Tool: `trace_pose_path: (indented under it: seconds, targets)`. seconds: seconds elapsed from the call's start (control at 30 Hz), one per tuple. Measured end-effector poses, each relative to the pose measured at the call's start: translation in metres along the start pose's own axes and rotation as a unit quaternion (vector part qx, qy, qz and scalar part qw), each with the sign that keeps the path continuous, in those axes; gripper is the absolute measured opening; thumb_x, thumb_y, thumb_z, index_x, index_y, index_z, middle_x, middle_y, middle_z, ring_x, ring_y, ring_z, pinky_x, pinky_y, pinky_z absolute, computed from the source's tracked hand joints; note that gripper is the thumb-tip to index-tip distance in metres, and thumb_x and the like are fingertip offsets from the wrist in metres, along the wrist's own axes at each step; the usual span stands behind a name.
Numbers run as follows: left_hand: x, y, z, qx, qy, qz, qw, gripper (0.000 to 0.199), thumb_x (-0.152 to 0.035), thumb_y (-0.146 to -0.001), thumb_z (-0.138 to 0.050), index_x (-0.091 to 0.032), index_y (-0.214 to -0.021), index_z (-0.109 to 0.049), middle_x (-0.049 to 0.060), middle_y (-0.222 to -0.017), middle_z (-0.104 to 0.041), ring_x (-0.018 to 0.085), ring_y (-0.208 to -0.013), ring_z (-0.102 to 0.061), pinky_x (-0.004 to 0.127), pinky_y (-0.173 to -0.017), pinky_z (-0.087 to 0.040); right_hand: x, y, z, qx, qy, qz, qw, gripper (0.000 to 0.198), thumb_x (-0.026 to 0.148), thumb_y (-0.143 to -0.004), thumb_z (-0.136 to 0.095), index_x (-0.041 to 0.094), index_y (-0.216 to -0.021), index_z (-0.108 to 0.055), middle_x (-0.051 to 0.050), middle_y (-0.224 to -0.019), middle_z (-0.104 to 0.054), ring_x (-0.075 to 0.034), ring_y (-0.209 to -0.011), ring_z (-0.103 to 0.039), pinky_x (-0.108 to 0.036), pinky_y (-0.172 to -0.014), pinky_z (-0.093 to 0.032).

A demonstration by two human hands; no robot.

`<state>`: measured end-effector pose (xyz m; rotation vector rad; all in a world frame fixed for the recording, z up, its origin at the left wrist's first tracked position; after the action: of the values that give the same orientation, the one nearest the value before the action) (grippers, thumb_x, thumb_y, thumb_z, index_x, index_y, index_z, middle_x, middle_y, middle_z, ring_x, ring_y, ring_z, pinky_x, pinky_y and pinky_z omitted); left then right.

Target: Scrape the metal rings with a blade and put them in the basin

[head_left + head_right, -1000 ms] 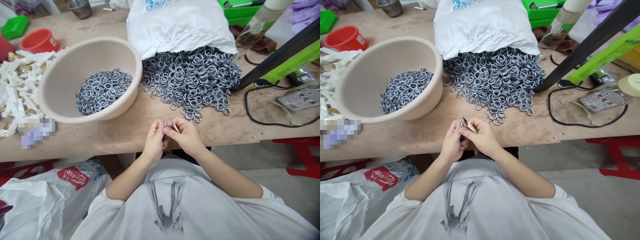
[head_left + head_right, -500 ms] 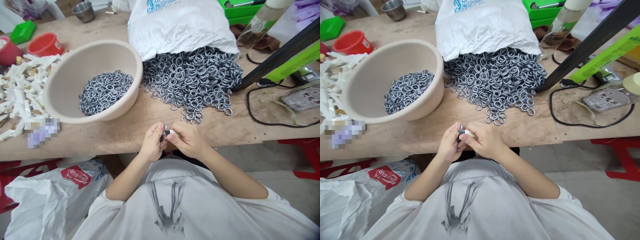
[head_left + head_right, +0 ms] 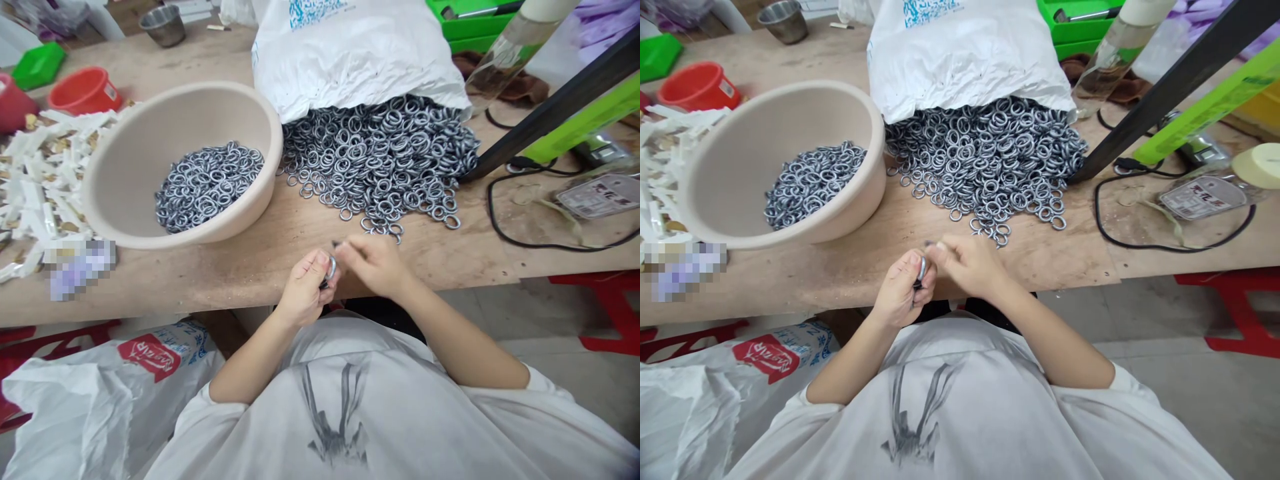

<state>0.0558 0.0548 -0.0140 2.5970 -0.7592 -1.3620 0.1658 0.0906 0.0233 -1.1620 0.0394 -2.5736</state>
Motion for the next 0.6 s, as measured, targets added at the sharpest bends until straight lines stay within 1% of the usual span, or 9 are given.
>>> trace_pose_path:
  seconds: [0.07,0.13,0.23,0.3,0.37,0.43,0.5,0.53,0.6]
  targets:
    - [-0.004,0.002,-0.001,0.014,-0.01,-0.006,1.0,0.05,-0.057,-0.079,-0.075,-0.018,-0.072,-0.044,-0.006,-0.059,-0.047,0.0,-0.037,-0.026,0.014,-0.034,-0.016,-0.022,-0.013,0.008,-0.026,0.057,-0.072,0.995,0.048,0.055,-0.099,-0.043,0.021,-0.066,-0.053,0.0,-0.059,-0.052,-0.015,-0.058,-0.048,-0.029,-0.058,-0.027]
    - [-0.01,0.003,0.004,0.002,-0.008,-0.009,1.0,0.047,-0.054,-0.08,-0.075,-0.018,-0.072,-0.045,-0.006,-0.06,-0.048,0.0,-0.036,-0.027,0.014,-0.034,-0.017,-0.031,-0.028,0.012,-0.031,0.156,-0.095,0.983,0.034,0.05,-0.096,-0.054,0.02,-0.085,-0.065,-0.005,-0.08,-0.066,-0.02,-0.07,-0.057,-0.03,-0.061,-0.03]
    - [-0.021,0.002,0.021,-0.041,0.001,-0.022,0.999,0.043,-0.047,-0.078,-0.077,-0.018,-0.073,-0.045,-0.005,-0.067,-0.057,0.0,-0.036,-0.03,0.013,-0.033,-0.017,-0.036,-0.047,0.009,0.004,0.292,-0.113,0.95,0.028,0.041,-0.092,-0.063,0.017,-0.106,-0.069,-0.016,-0.11,-0.07,-0.027,-0.083,-0.064,-0.032,-0.063,-0.033]
    - [-0.028,0.001,0.031,-0.064,0.008,-0.031,0.997,0.041,-0.043,-0.076,-0.077,-0.018,-0.074,-0.044,-0.002,-0.076,-0.065,-0.001,-0.036,-0.032,0.013,-0.033,-0.016,-0.038,-0.054,0.004,0.032,0.329,-0.126,0.935,0.027,0.035,-0.096,-0.057,0.014,-0.108,-0.07,-0.02,-0.111,-0.069,-0.03,-0.085,-0.065,-0.034,-0.064,-0.035]
    - [-0.031,0.0,0.038,-0.075,0.014,-0.034,0.997,0.04,-0.038,-0.073,-0.077,-0.019,-0.074,-0.042,-0.001,-0.08,-0.068,-0.002,-0.035,-0.031,0.014,-0.033,-0.015,-0.036,-0.056,0.002,0.038,0.326,-0.13,0.936,0.026,0.031,-0.098,-0.053,0.012,-0.107,-0.069,-0.021,-0.109,-0.069,-0.03,-0.084,-0.065,-0.036,-0.065,-0.034]
    - [-0.031,-0.002,0.041,-0.085,0.011,-0.034,0.996,0.039,-0.035,-0.071,-0.078,-0.02,-0.076,-0.042,-0.003,-0.073,-0.066,-0.001,-0.034,-0.03,0.014,-0.033,-0.014,-0.032,-0.053,0.003,0.035,0.263,-0.118,0.957,0.02,0.027,-0.097,-0.053,0.013,-0.098,-0.068,-0.018,-0.102,-0.069,-0.027,-0.082,-0.062,-0.035,-0.066,-0.034]
    - [-0.028,-0.006,0.042,-0.098,-0.011,-0.041,0.994,0.037,-0.036,-0.073,-0.078,-0.021,-0.081,-0.044,-0.007,-0.064,-0.061,0.001,-0.034,-0.029,0.015,-0.034,-0.014,-0.023,-0.045,0.002,0.056,0.099,-0.093,0.989,0.02,0.028,-0.097,-0.053,0.016,-0.086,-0.064,-0.009,-0.085,-0.065,-0.02,-0.074,-0.056,-0.032,-0.066,-0.035]
    - [-0.027,-0.008,0.042,-0.101,-0.032,-0.052,0.993,0.037,-0.04,-0.075,-0.077,-0.022,-0.084,-0.046,-0.008,-0.061,-0.058,0.001,-0.034,-0.028,0.015,-0.034,-0.014,-0.017,-0.04,-0.001,0.084,-0.01,-0.077,0.993,0.024,0.032,-0.098,-0.052,0.017,-0.081,-0.061,-0.004,-0.076,-0.061,-0.017,-0.069,-0.052,-0.031,-0.065,-0.035]
    - [-0.027,-0.011,0.038,-0.089,-0.103,-0.085,0.987,0.037,-0.048,-0.079,-0.075,-0.022,-0.09,-0.051,-0.008,-0.059,-0.056,0.002,-0.037,-0.03,0.016,-0.036,-0.018,-0.001,-0.027,-0.01,0.162,-0.215,-0.061,0.961,0.035,0.046,-0.098,-0.05,0.019,-0.078,-0.058,0.002,-0.065,-0.051,-0.013,-0.058,-0.042,-0.028,-0.06,-0.034]
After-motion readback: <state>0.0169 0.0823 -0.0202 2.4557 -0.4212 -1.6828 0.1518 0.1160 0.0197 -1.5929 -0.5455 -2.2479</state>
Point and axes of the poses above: each hand's wrist, its own y-axis away from the middle knuckle, its own z-axis out of the back of the hand, x = y × z, the point moved 8 cm from there along -y, towards the middle knuckle
